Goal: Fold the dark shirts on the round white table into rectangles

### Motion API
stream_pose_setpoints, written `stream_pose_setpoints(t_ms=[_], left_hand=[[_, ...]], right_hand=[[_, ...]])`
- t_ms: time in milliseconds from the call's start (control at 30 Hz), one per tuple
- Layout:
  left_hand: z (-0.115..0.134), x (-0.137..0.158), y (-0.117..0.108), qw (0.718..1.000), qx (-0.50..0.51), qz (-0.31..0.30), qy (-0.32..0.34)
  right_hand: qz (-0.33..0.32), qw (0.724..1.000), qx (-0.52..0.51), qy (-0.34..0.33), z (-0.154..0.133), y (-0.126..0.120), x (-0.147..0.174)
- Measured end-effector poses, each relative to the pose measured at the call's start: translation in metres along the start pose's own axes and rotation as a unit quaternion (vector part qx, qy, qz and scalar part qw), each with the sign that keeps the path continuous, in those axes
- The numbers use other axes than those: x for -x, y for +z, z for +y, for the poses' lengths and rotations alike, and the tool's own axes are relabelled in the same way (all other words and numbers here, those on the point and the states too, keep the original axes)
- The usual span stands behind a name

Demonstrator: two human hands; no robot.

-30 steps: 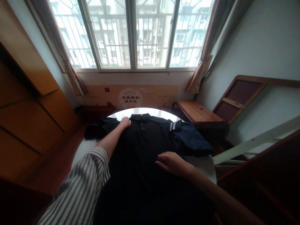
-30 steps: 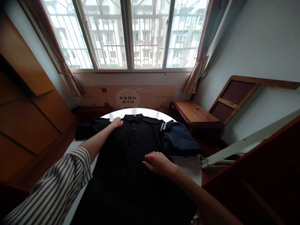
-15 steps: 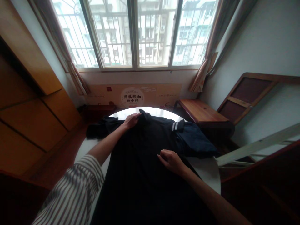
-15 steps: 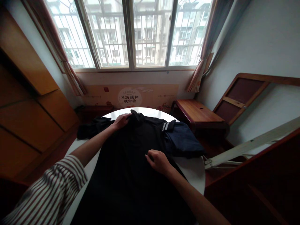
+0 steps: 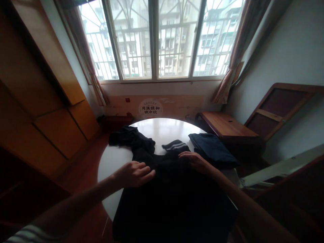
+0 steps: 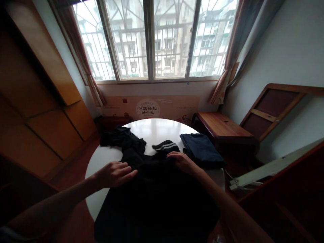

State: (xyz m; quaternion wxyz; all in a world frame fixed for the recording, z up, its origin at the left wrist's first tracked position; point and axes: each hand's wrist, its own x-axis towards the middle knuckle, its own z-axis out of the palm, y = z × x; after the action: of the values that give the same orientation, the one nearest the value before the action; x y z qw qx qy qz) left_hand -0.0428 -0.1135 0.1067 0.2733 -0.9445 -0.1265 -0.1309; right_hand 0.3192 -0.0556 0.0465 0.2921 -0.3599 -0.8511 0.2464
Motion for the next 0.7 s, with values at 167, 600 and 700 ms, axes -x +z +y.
stream_pose_setpoints(t_ms=[167, 600, 700], left_hand=[[-0.015, 0.021, -0.027, 0.991, -0.032, 0.021, -0.125], [-0.082, 0.061, -0.061, 0.892, 0.072, 0.015, -0.446], [-0.093, 0.065, -0.063, 0.871, 0.163, 0.048, -0.461]], right_hand=[[0.138, 0.978, -0.126, 0.093, -0.017, -0.022, 0.023], [0.215, 0.965, 0.142, -0.054, -0.083, -0.098, 0.041], [0.256, 0.953, 0.152, -0.047, -0.090, -0.109, 0.048]])
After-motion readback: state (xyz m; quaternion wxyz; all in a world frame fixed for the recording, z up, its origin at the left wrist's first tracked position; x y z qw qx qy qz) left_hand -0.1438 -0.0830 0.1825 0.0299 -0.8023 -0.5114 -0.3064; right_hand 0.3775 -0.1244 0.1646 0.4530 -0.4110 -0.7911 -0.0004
